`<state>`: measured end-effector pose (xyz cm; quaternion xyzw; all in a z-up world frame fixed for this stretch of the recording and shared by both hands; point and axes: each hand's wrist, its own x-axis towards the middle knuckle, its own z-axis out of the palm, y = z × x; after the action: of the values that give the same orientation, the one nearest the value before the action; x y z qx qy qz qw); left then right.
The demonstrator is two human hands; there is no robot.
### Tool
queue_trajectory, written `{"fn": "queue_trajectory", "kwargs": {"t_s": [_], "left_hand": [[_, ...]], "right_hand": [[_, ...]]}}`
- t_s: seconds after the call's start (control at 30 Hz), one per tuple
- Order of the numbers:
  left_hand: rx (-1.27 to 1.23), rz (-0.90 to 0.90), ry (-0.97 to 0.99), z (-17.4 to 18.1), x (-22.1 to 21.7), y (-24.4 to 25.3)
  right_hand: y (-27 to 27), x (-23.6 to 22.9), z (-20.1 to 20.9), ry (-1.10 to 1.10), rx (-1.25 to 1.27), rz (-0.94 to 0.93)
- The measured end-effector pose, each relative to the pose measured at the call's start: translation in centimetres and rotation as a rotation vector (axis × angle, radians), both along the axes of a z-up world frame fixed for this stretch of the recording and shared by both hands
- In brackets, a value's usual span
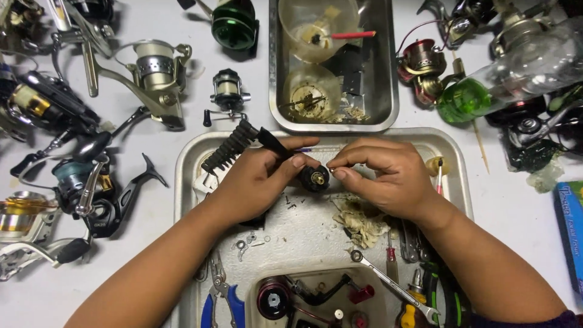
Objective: Assembling and cleaning the rotor unit and internal components of a spinning fishing reel using a brush and screwdriver.
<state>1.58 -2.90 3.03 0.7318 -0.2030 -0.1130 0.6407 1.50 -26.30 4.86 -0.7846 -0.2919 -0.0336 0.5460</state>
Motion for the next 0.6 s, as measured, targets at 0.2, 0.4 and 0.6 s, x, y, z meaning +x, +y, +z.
{"fn": "queue_trajectory", "kwargs": {"t_s": [0.2,0.4,0.6], "left_hand": [[0.0,-0.024,0.009,0.0,0.1,0.0],[-0.011,-0.035,0.012,0.1,-0.1,0.2],[-0.008,-0.047,0.025,-0.1,0.0,0.2]], "right_hand": [[-0.1,-0.1,-0.7,0.046,0.017,0.012],[-0.6,-0.1,-1.6,0.121,0.105,0.022],[-0.4,-0.1,-1.9,0.115,0.137,0.044]]}}
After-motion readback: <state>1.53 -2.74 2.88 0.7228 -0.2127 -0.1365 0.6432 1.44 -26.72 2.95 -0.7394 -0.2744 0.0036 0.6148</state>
